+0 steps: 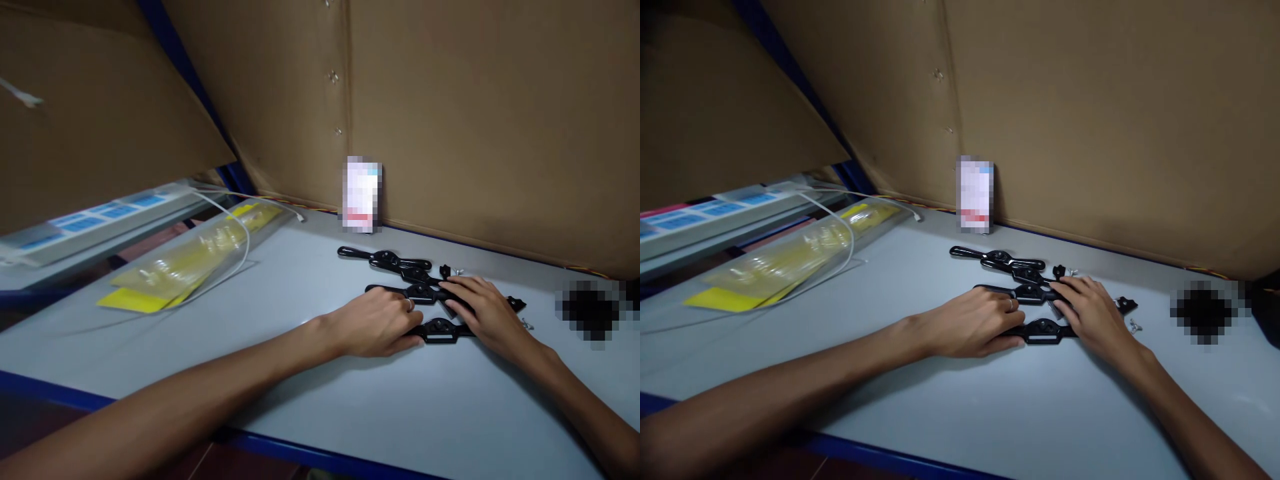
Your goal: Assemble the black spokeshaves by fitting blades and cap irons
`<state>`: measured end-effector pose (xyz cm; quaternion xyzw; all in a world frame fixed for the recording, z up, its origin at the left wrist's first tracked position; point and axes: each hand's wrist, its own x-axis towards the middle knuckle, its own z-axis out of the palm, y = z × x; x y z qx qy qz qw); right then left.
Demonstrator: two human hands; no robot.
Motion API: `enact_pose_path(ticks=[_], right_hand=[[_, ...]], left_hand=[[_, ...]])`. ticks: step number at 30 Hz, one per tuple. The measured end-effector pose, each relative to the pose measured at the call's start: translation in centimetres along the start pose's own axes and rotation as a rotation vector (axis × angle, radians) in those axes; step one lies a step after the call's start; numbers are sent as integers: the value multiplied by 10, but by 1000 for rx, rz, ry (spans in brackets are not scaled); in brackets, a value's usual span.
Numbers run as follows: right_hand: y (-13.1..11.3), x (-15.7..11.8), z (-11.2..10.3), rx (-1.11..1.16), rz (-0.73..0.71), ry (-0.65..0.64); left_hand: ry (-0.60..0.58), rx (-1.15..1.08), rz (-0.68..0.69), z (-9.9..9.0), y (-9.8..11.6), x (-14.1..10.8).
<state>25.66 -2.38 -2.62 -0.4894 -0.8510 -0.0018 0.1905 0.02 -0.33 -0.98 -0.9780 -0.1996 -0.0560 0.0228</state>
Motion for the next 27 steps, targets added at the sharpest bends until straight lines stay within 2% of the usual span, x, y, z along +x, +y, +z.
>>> enact_pose_path(ticks=[5, 11, 15, 17, 21, 24, 27], right_hand=[[5, 2, -14, 128, 68, -47], [17, 0, -25, 177, 167, -190], [17, -1, -20, 75, 191, -78], [14, -1, -16, 30, 167, -33], [2, -2, -10, -10, 27, 30], [-6, -4, -6, -4, -32, 11], [-12, -6, -4, 8, -23, -22]], left_hand=[[0, -9, 8, 1, -1, 0], [-7, 0, 9, 1, -1, 0], [-2, 5, 10, 1, -1, 0], [4, 9, 12, 1, -1, 0], [9, 7, 6, 2, -1, 0], [23, -8, 9, 3, -1, -1], [37, -16, 15, 3, -1, -1]])
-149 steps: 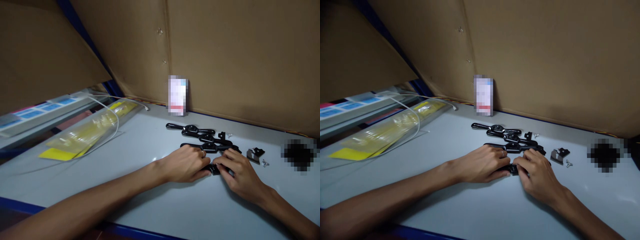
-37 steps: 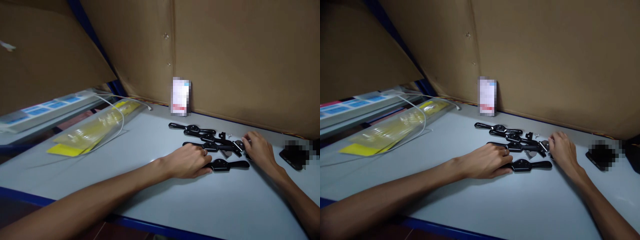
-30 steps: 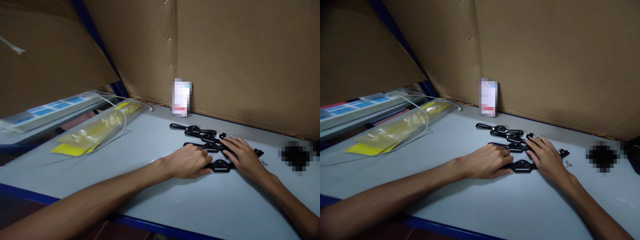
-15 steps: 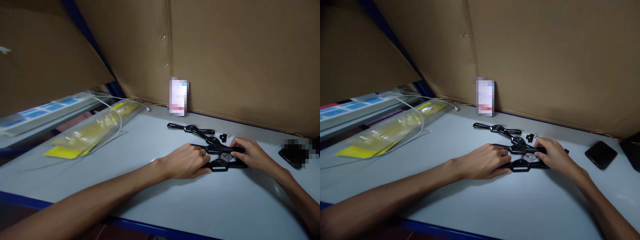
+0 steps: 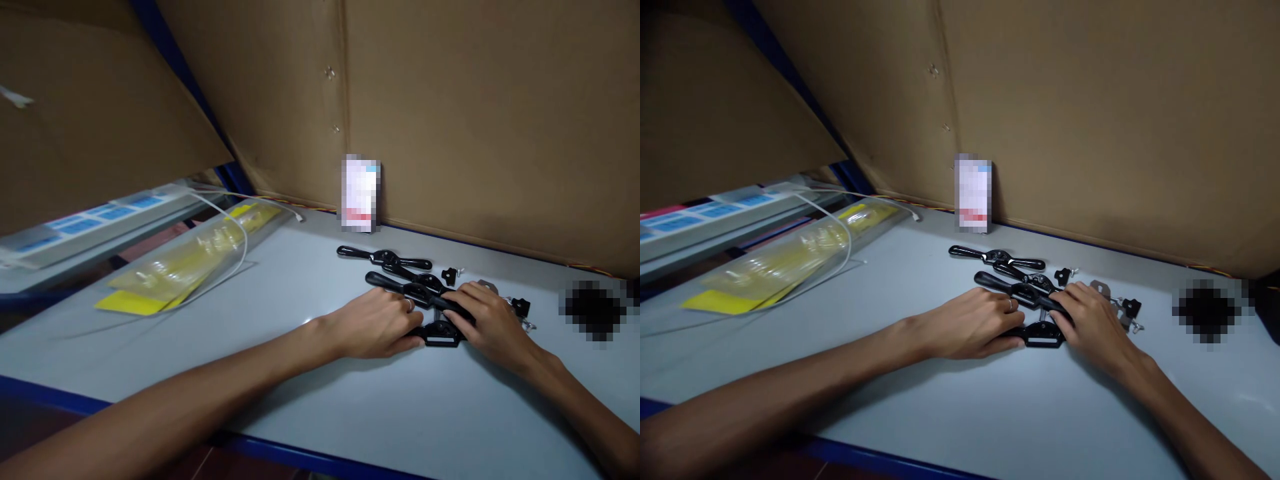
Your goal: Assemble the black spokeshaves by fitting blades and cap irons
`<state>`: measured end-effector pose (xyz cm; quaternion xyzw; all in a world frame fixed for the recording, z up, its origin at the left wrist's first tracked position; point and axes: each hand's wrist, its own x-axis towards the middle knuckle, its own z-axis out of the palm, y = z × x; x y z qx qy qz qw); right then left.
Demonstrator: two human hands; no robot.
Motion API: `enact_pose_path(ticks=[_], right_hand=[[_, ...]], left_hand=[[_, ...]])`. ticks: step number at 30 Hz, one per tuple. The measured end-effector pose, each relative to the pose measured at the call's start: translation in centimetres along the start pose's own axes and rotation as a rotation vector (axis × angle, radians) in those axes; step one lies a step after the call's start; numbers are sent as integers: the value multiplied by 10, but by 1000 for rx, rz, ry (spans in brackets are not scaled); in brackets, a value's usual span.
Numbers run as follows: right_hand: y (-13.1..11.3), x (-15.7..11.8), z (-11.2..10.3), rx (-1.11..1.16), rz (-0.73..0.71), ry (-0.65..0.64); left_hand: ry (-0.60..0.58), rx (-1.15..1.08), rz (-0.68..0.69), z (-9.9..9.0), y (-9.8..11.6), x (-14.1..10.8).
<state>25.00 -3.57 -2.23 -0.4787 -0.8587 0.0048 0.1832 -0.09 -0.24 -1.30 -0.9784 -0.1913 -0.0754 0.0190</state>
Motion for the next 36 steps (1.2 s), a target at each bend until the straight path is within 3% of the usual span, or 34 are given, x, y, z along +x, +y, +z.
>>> enact_pose_path(ticks=[5, 9, 12, 17, 26, 31, 36], right_hand=[[-1, 1, -3, 73, -2, 11], [7, 3, -2, 44, 168, 130], [12, 4, 1, -51, 233, 68], [18, 4, -3, -6, 283, -54], [21, 1, -5, -149, 224, -65], [17, 1, -5, -87, 309, 90], [10, 6, -16, 117, 439, 232]], left_hand=[[18, -24, 12, 1, -1, 0], [10, -35, 9, 1, -2, 0], [5, -32, 6, 1, -2, 1], [11, -23, 11, 2, -2, 1], [67, -36, 45, 4, -3, -1], [8, -19, -25, 2, -9, -1], [-48, -27, -135, -2, -19, 0]])
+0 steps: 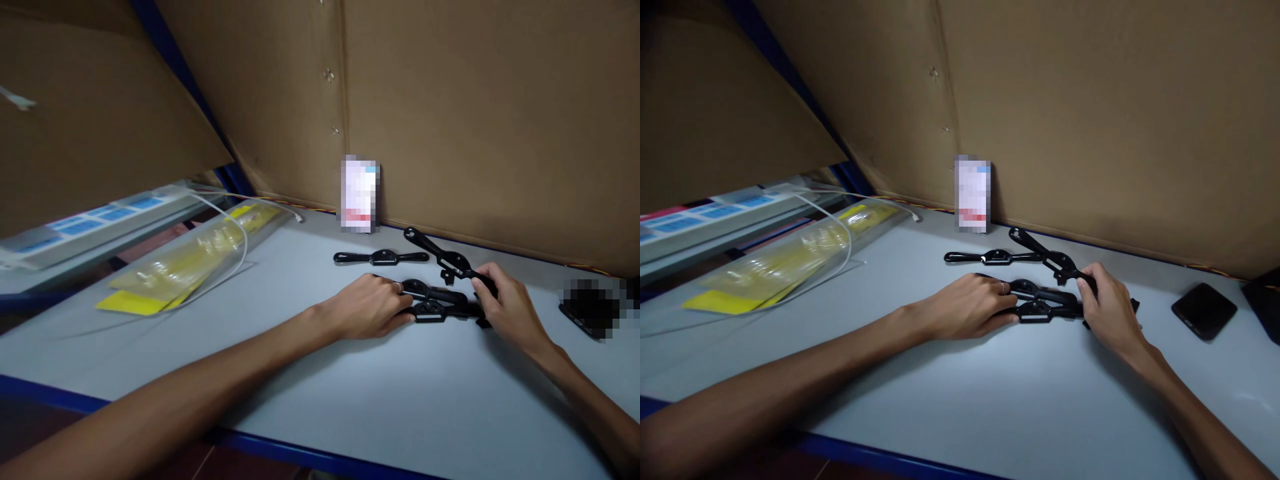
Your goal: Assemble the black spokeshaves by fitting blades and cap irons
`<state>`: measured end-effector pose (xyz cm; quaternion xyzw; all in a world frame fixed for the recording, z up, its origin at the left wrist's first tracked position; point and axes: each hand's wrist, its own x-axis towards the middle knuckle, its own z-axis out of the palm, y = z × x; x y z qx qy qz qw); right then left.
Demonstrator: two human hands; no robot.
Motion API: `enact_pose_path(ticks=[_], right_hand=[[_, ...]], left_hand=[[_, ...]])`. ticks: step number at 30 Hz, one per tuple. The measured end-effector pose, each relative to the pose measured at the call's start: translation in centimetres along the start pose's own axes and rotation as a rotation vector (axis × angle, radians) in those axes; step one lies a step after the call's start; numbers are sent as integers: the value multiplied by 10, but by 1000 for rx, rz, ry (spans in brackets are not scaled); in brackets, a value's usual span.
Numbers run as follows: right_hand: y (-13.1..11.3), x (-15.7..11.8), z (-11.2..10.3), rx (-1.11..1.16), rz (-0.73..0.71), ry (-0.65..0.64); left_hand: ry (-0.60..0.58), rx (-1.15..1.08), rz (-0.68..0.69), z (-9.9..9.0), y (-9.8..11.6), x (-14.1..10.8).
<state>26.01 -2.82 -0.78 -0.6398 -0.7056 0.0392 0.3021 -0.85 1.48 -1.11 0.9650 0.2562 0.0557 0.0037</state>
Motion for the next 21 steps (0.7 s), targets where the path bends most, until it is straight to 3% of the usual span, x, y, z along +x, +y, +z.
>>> enact_pose_path(ticks=[2, 5, 8, 11, 17, 21], right_hand=[[-5, 1, -4, 95, 17, -22], [-10, 1, -8, 207, -70, -159], [-17, -4, -5, 177, -142, -302], [-24, -12, 2, 108, -177, -358], [-27, -20, 14, 6, -209, -363], [-23, -20, 17, -180, -196, -251]], left_hand=[[-11, -3, -37, -2, -5, 0], [-12, -9, -78, -3, -12, -1], [-5, 8, -101, -3, -19, -1], [8, 33, -126, -1, -25, -1], [70, 70, -207, 2, -32, -1], [128, 88, -241, 0, -27, 0]])
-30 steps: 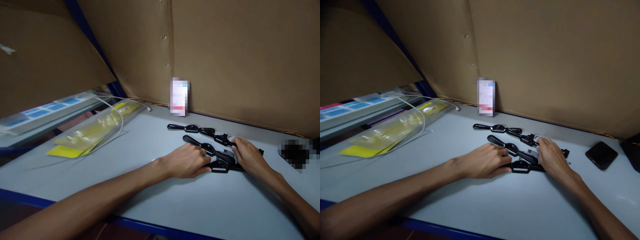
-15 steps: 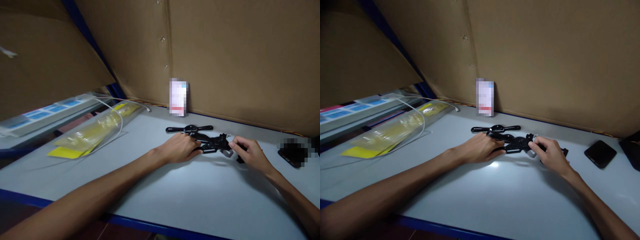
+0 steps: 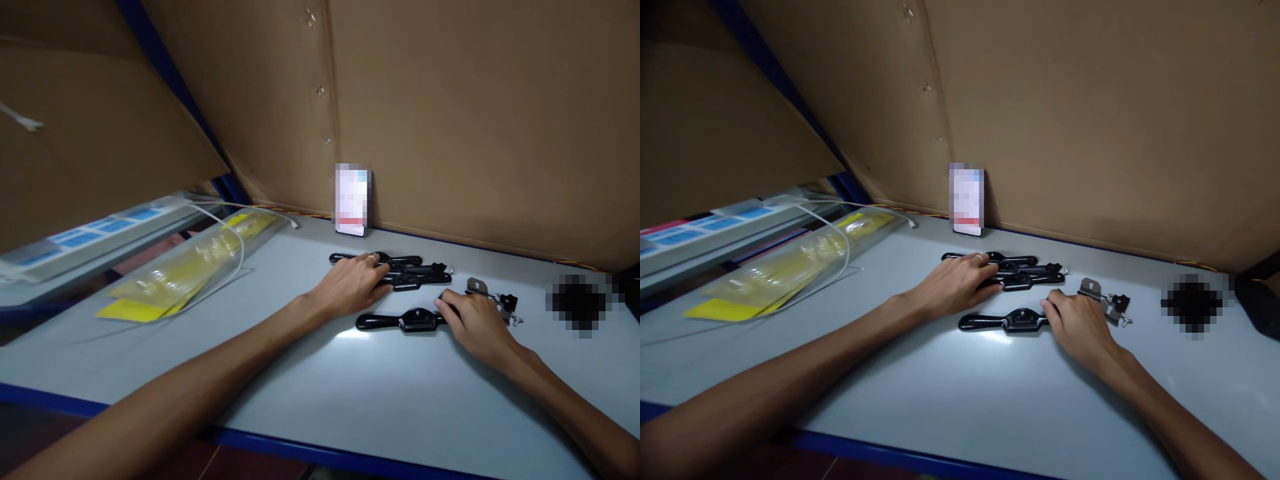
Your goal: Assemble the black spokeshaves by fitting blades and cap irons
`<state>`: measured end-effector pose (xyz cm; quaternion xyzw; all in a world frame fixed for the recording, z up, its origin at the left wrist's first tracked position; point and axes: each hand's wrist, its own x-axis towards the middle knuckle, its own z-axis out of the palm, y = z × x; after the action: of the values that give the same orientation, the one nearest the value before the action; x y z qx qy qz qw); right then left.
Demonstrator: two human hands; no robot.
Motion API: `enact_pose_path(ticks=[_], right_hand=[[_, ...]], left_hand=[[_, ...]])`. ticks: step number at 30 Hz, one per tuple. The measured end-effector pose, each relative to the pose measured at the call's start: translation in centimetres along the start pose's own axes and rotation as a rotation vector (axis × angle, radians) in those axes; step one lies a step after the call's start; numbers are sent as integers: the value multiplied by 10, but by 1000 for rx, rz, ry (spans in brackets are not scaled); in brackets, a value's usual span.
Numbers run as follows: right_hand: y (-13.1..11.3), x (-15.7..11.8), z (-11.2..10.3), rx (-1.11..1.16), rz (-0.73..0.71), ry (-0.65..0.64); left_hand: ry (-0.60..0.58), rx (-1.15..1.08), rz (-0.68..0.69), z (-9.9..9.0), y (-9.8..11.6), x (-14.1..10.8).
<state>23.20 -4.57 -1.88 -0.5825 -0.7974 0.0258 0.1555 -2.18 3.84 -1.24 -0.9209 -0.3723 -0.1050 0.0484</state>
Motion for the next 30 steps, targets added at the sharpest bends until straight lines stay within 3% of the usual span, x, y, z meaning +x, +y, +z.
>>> enact_pose_path(ticks=[3, 6, 11, 13, 17, 21, 26, 30], right_hand=[[3, 0, 0, -97, 2, 27], [12, 4, -6, -110, 18, 53], [46, 16, -27, -216, 246, 243], [62, 17, -33, -305, 343, 213], [81, 14, -36, -414, 434, 22], [83, 11, -31, -350, 387, -48], [75, 13, -18, 9, 192, -30], [68, 15, -10, 148, 191, -41]], left_hand=[[33, -18, 24, -2, 9, -1], [20, -90, 150, -3, 18, -4], [-28, -129, 302, -4, 25, -8], [-56, -126, 321, -6, 25, -9], [-112, -142, 356, -8, 25, -10], [-110, -167, 381, -9, 27, -10], [-105, -188, 392, -10, 30, -10], [-112, -177, 390, -12, 31, -10]])
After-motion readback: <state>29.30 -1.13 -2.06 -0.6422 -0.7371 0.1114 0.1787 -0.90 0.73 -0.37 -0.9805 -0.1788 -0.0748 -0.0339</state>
